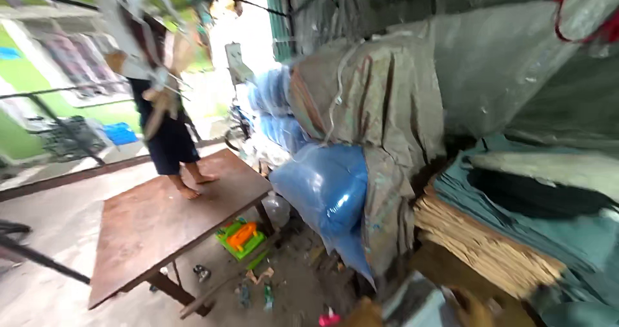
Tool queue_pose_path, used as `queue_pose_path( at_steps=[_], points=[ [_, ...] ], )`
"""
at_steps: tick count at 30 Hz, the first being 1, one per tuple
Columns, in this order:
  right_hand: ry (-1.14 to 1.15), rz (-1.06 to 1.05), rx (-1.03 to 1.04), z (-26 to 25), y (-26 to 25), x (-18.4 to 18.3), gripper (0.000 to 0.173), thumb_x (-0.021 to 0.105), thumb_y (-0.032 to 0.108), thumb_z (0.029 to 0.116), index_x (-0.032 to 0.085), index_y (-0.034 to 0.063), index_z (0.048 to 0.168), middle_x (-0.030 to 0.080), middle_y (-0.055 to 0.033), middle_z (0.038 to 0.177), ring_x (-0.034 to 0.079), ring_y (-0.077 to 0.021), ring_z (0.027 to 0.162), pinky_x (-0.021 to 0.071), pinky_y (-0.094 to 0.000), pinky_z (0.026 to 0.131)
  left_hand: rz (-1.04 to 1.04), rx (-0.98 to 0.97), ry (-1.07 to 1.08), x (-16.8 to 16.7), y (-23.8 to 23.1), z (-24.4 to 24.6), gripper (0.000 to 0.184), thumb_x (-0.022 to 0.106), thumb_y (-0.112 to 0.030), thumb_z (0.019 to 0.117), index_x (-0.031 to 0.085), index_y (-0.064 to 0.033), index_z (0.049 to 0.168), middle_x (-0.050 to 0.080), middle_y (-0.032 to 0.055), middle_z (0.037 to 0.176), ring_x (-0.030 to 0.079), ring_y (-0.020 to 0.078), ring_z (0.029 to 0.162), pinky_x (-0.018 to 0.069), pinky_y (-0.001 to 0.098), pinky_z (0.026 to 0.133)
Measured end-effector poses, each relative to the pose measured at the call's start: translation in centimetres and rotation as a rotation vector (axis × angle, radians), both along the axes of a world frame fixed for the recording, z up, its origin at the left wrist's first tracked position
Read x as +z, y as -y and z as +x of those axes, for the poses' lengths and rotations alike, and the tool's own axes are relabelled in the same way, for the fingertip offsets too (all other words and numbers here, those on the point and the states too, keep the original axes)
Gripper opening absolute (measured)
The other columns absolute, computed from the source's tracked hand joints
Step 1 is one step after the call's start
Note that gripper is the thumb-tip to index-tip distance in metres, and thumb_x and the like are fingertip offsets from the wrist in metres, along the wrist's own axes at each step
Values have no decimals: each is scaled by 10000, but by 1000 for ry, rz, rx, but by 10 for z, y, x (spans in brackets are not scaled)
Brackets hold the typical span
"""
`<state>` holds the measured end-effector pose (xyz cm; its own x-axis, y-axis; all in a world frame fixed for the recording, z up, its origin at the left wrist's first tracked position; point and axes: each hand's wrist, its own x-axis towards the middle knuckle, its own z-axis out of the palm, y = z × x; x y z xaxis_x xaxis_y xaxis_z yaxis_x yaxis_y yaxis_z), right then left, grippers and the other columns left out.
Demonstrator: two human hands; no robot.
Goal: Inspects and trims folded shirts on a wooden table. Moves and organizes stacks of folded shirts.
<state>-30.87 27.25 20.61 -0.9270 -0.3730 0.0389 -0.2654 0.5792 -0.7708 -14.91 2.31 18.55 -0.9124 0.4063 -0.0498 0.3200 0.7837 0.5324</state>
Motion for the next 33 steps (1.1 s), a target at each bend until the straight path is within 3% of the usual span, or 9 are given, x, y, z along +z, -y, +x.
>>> queue_pose_path(
  at_steps=[2,4,7,11,14,21,26,30,33],
  points=[
    [-48,8,-39,3,6,-2,286,600,63,997,650,-106,1222,695,-300,1068,684,-425,990,521,-600,930,94,56,-11,-17,19,6,294,664,-327,980,794,-71,1044,738,189,1084,606,421,1186,340,650,1082],
    [-2,25,-66,5,11,8,310,590,76,1009,629,-116,1250,684,-302,1121,674,-404,1047,515,-543,974,172,114,209,-6,32,5,302,633,-272,1012,753,-26,1140,714,217,1162,568,435,1248,286,663,1124],
    [57,-29,-70,4,-5,-10,297,649,95,990,653,-82,1229,665,-295,1174,644,-402,1087,503,-543,983,346,193,299,-19,37,5,313,653,-204,995,712,35,1190,704,243,1154,610,410,1195,413,570,1086],
    [60,-110,-18,15,-12,-15,236,674,98,935,698,-25,1135,673,-152,1035,584,-165,874,495,-357,822,568,288,277,-72,39,2,304,677,-179,978,690,8,1217,702,200,1165,656,317,1121,509,509,1010],
    [19,-173,-14,15,-22,-7,209,647,69,911,697,-16,1096,653,-60,976,544,-38,809,472,-231,763,532,347,293,-65,20,-35,331,616,-216,1024,666,11,1260,686,221,1215,650,349,1159,491,537,1041],
    [47,-142,54,26,-32,29,175,657,79,901,726,3,1043,700,-52,1056,632,-87,1038,519,-288,956,243,163,225,-47,-47,-144,353,650,-148,983,657,-18,1312,631,222,1329,562,403,1296,445,554,1093],
    [73,-263,49,42,-42,53,154,648,71,920,745,120,1030,712,75,1080,648,-38,1068,537,-289,992,-7,112,417,-22,-55,-149,285,625,-60,964,666,24,1233,655,261,1240,597,455,1219,501,620,965],
    [38,-264,24,56,-51,63,137,672,101,924,767,159,1002,717,91,1074,648,-41,1076,534,-273,983,30,120,539,-9,-47,-145,293,616,-245,1016,703,18,1110,688,262,1143,641,450,1137,500,642,916],
    [36,-271,1,64,-51,64,117,693,105,923,780,143,992,716,82,1080,651,-49,1073,542,-273,977,383,116,693,-14,-44,-144,386,555,-285,1065,650,74,1170,660,273,1127,639,393,1077,488,581,954]
  ],
)
